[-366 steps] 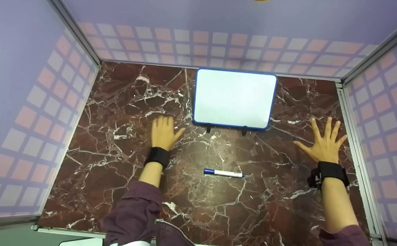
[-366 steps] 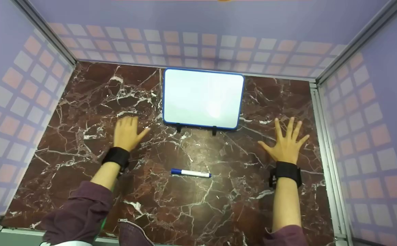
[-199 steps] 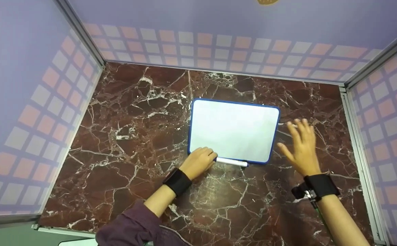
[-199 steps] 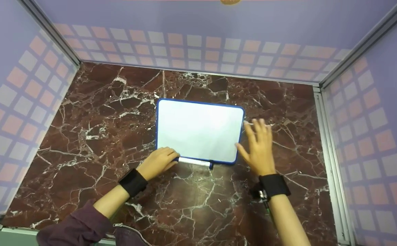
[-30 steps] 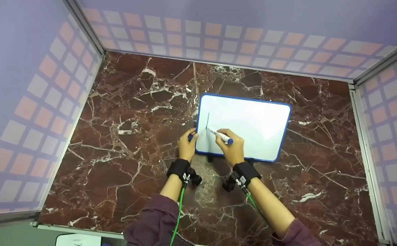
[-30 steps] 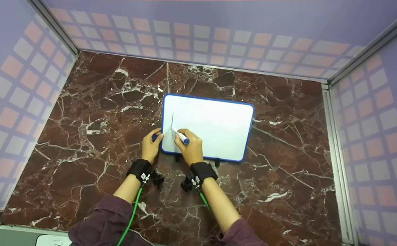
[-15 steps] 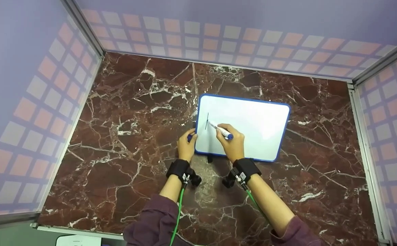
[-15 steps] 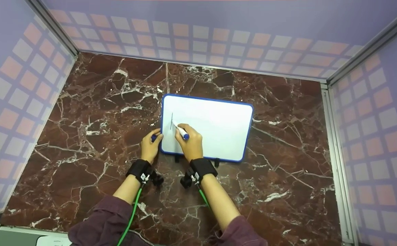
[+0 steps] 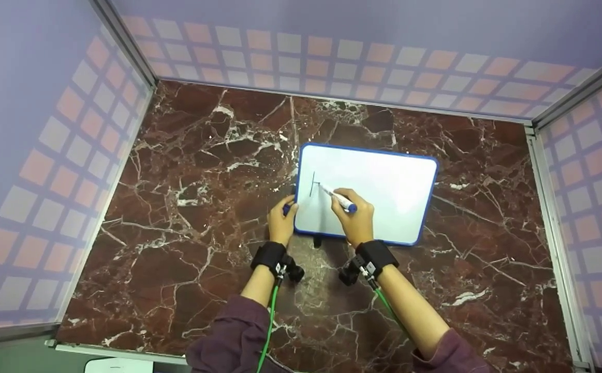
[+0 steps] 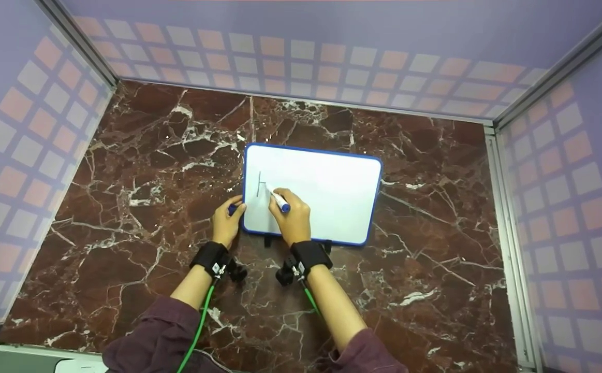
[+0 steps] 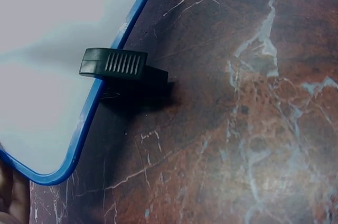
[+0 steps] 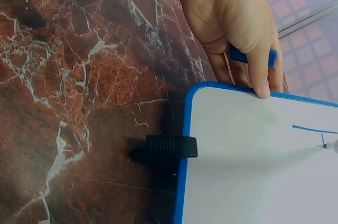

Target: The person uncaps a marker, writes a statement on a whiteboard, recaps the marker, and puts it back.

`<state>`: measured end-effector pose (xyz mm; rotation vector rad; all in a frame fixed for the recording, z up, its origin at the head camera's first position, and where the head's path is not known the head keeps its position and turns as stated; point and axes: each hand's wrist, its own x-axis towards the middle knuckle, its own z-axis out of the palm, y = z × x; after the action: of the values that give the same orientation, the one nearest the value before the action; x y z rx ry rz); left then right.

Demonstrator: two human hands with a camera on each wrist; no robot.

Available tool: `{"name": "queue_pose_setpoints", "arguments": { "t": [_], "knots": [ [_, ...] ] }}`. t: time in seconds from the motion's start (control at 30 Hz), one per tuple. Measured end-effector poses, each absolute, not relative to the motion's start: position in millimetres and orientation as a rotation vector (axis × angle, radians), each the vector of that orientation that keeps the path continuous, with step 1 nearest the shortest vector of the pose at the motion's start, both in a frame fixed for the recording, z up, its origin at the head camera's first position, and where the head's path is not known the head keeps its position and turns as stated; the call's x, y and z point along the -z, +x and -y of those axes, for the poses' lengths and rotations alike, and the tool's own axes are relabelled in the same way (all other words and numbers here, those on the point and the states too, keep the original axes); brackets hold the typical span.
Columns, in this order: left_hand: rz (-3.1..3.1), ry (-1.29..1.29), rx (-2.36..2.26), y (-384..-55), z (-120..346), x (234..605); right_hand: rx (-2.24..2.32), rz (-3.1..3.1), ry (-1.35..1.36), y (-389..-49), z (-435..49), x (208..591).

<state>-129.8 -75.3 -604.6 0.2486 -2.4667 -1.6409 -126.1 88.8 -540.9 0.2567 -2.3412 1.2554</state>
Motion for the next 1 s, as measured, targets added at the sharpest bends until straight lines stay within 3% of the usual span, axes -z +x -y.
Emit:
{"name": "queue_pose_setpoints", "arguments": {
  "t": [1.0],
  "knots": [
    [2.490,0.267,1.642,-130,76,604,-1.229,2.350,0.254,-124,-89,544]
  ]
}}
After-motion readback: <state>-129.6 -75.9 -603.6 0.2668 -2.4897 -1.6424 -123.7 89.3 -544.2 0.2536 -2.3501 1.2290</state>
